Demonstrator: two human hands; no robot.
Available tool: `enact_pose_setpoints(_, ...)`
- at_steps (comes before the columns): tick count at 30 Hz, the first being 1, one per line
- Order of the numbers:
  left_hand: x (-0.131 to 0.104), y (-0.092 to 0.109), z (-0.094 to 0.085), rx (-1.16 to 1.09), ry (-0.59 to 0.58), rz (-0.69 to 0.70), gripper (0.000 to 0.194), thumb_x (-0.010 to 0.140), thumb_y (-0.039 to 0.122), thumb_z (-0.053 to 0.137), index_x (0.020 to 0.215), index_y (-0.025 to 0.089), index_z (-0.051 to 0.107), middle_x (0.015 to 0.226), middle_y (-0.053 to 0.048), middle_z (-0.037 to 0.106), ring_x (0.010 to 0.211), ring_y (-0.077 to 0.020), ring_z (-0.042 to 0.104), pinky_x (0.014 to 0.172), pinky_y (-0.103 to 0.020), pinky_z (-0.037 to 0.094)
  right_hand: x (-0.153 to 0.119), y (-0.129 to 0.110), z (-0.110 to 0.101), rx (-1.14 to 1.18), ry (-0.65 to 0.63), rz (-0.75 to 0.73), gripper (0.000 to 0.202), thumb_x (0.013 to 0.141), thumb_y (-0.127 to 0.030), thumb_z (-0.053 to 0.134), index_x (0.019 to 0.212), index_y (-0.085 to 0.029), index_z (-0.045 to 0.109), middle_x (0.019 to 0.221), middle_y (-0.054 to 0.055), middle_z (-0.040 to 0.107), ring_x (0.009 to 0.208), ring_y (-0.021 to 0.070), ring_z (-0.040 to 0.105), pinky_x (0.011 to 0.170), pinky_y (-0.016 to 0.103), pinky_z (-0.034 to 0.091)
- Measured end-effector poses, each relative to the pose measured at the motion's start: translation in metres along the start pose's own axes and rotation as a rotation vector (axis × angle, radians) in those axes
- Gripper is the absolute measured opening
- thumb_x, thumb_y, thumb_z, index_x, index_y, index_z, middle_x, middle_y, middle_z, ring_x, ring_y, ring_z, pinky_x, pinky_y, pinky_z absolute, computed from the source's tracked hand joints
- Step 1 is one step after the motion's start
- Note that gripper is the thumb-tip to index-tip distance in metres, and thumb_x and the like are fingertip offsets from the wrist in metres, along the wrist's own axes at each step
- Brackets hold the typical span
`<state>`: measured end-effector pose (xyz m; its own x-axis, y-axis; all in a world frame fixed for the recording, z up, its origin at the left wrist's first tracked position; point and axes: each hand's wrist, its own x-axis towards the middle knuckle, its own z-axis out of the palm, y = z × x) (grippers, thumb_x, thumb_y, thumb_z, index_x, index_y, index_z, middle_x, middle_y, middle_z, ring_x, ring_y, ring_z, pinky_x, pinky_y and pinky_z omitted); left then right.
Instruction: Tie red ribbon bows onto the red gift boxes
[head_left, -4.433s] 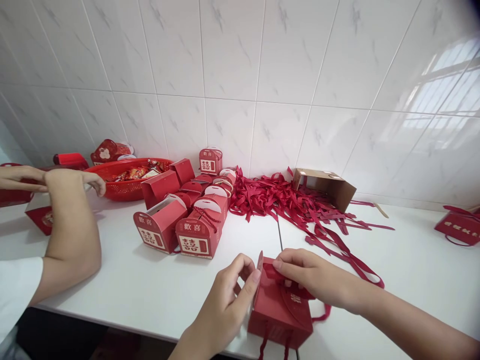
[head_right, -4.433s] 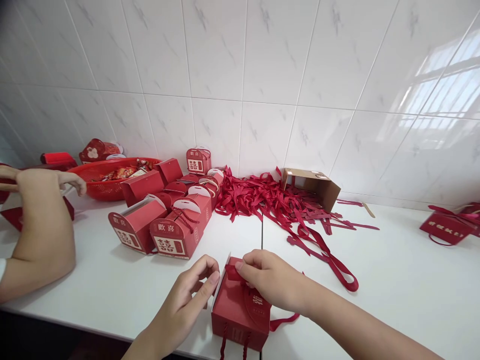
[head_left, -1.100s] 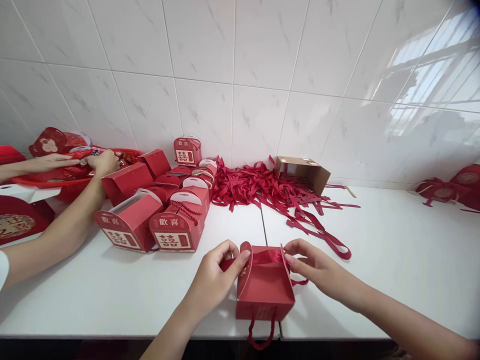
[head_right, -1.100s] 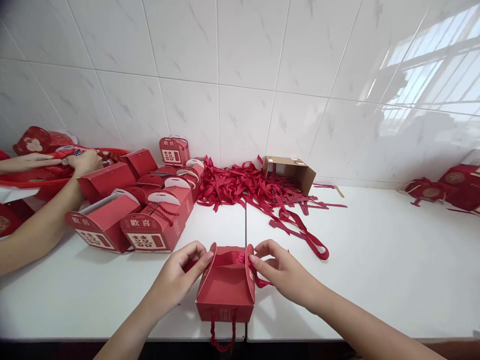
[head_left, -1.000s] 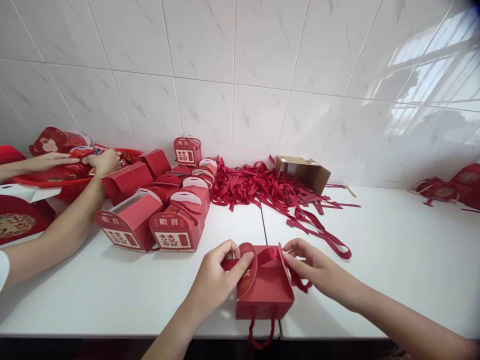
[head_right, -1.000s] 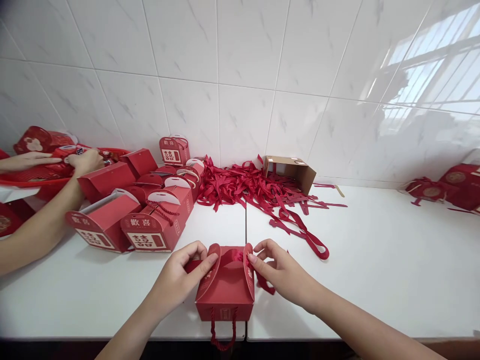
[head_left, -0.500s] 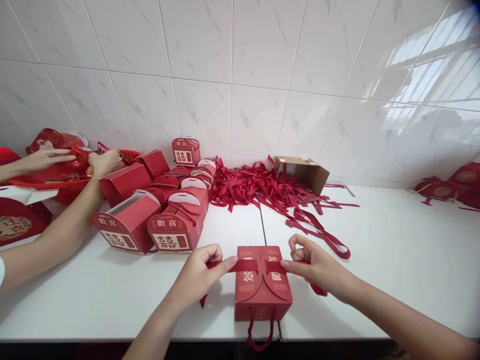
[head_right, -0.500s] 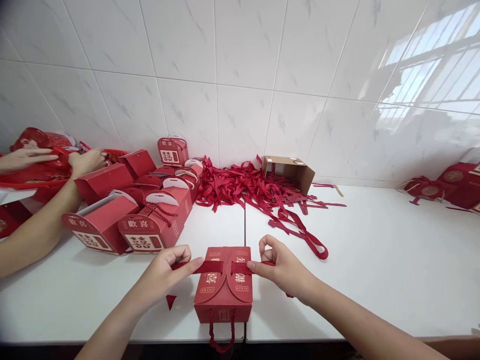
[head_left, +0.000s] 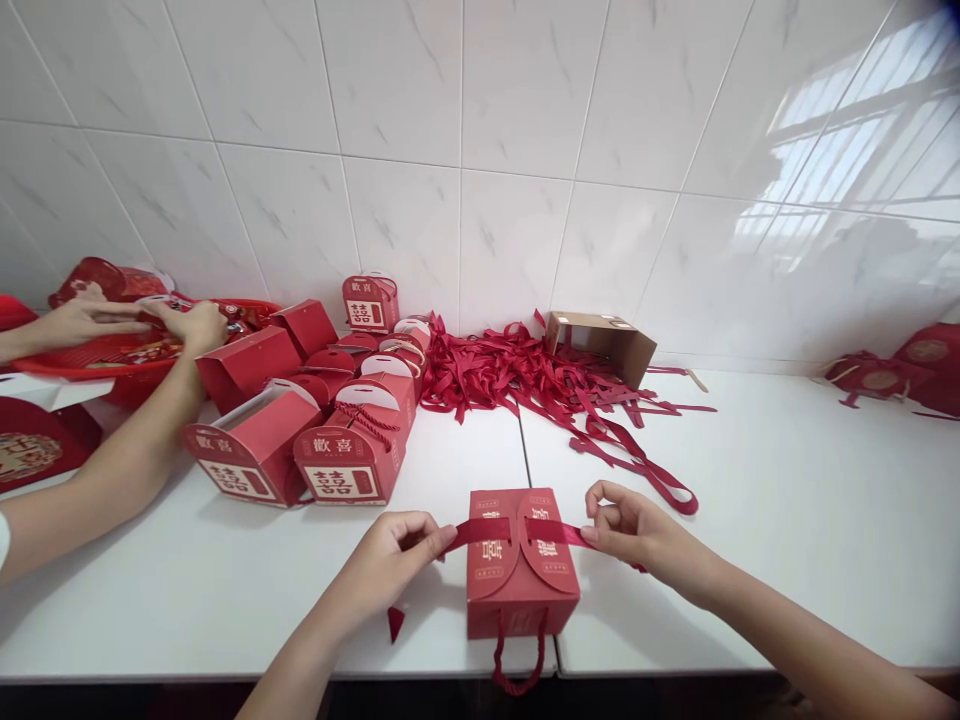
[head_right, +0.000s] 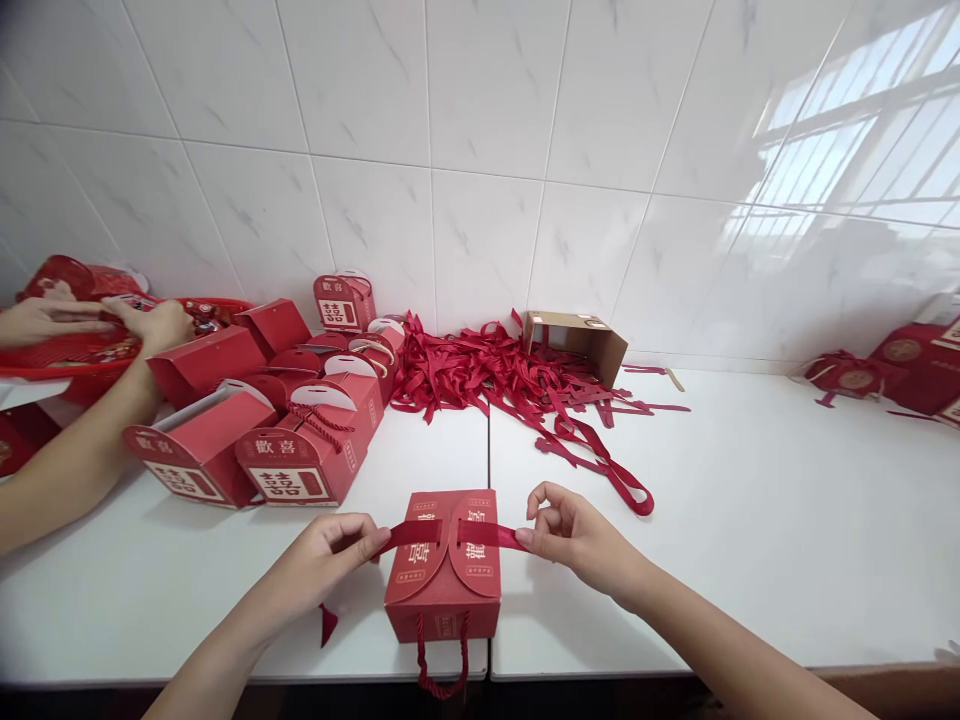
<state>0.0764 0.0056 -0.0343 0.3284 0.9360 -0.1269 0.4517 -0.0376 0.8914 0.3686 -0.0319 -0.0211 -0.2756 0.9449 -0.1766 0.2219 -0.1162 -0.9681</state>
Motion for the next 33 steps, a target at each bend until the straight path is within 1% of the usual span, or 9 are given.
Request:
enact_pose_setpoints(3, 0.000, -0.005, -0.002, 0.023, 0.009, -0.066, 0.048, 0.074, 0.062, 0.052, 0.056, 0.019, 0.042, 0.052, 0.006, 0.032, 0.049, -0.0104, 0.031, 0.047, -0.022, 0.026, 0.000, 0.004, -0.005, -0.011, -0.030, 0.010, 0.031, 0.079, -0.045, 0.065, 0.080, -0.020, 0.046, 0.053, -0.010, 0.032, 0.051, 0.0066, 0.025, 0.048, 0.023, 0.018)
enact_pose_setpoints(11, 0.003, -0.021, -0.009, 0.057, 0.031, 0.017, 0.039, 0.077, 0.054, 0.056, 0.066, 0.017, 0.049, 0.062, 0.004, 0.044, 0.060, -0.0126, 0.040, 0.057, -0.022, 0.031, -0.002, 0.021, -0.021, -0.030, -0.048, 0.052, 0.033, 0.077, -0.049, 0.065, 0.082, -0.020, 0.050, 0.056, -0.008, 0.037, 0.054, 0.0078, 0.031, 0.048, 0.022, 0.021)
enact_pose_setpoints(18, -0.004, -0.041, -0.026, 0.022, 0.101, 0.026, 0.034, 0.079, 0.052, 0.055, 0.076, 0.020, 0.044, 0.058, 0.007, 0.037, 0.054, -0.0112, 0.036, 0.052, -0.021, 0.031, 0.000, 0.036, -0.037, -0.107, 0.010, 0.043, 0.034, 0.077, -0.049, 0.065, 0.087, -0.019, 0.052, 0.061, -0.006, 0.045, 0.057, 0.0093, 0.040, 0.053, 0.023, 0.030)
enact_pose_setpoints(21, -0.008, -0.050, -0.035, 0.132, 0.216, 0.011, 0.032, 0.077, 0.052, 0.055, 0.080, 0.021, 0.048, 0.057, 0.007, 0.039, 0.053, -0.0126, 0.039, 0.052, -0.022, 0.034, -0.001, 0.040, -0.043, -0.259, 0.186, 0.013, 0.029, 0.075, -0.045, 0.066, 0.086, -0.021, 0.053, 0.074, -0.001, 0.055, 0.070, 0.0147, 0.051, 0.061, 0.027, 0.040)
enact_pose_setpoints(24, -0.018, -0.052, -0.036, 0.336, 0.475, 0.045, 0.030, 0.073, 0.050, 0.059, 0.078, 0.021, 0.052, 0.065, 0.002, 0.051, 0.060, -0.0163, 0.048, 0.058, -0.025, 0.039, -0.009, 0.035, -0.041, -0.441, 0.418, -0.094, 0.023, 0.075, -0.040, 0.064, 0.079, -0.022, 0.051, 0.088, 0.002, 0.056, 0.086, 0.0192, 0.053, 0.074, 0.031, 0.042)
enact_pose_setpoints(25, -0.023, -0.050, -0.033, 0.387, 0.545, 0.067, 0.029, 0.073, 0.049, 0.059, 0.077, 0.021, 0.054, 0.067, 0.000, 0.053, 0.062, -0.0171, 0.050, 0.060, -0.025, 0.040, -0.013, 0.031, -0.038, -0.480, 0.409, -0.116, 0.022, 0.077, -0.040, 0.062, 0.075, -0.022, 0.049, 0.084, 0.001, 0.055, 0.082, 0.0181, 0.052, 0.072, 0.030, 0.042)
enact_pose_setpoints(27, -0.036, -0.042, -0.022, 0.412, 0.538, 0.113, 0.026, 0.076, 0.048, 0.057, 0.074, 0.021, 0.058, 0.067, -0.001, 0.056, 0.062, -0.0172, 0.051, 0.061, -0.025, 0.041, -0.023, 0.020, -0.026, -0.521, 0.236, -0.090, 0.025, 0.083, -0.041, 0.055, 0.070, -0.021, 0.047, 0.069, -0.001, 0.049, 0.066, 0.0141, 0.047, 0.062, 0.027, 0.039)
enact_pose_setpoints(29, -0.047, -0.030, -0.007, 0.327, 0.298, 0.146, 0.028, 0.081, 0.046, 0.053, 0.073, 0.022, 0.065, 0.066, -0.002, 0.060, 0.060, -0.0169, 0.054, 0.059, -0.023, 0.042, -0.033, 0.010, -0.012, -0.523, 0.032, -0.017, 0.027, 0.086, -0.042, 0.050, 0.072, -0.020, 0.055, 0.062, -0.002, 0.046, 0.058, 0.0124, 0.041, 0.055, 0.025, 0.035)
enact_pose_setpoints(33, -0.053, -0.011, 0.019, 0.230, 0.125, 0.135, 0.029, 0.084, 0.043, 0.049, 0.088, 0.027, 0.073, 0.062, -0.002, 0.064, 0.057, -0.0183, 0.057, 0.057, -0.024, 0.040, -0.038, 0.000, 0.012, -0.448, -0.174, 0.051, 0.027, 0.088, -0.043, 0.048, 0.095, -0.024, 0.066, 0.074, 0.000, 0.058, 0.064, 0.0137, 0.047, 0.060, 0.025, 0.037)
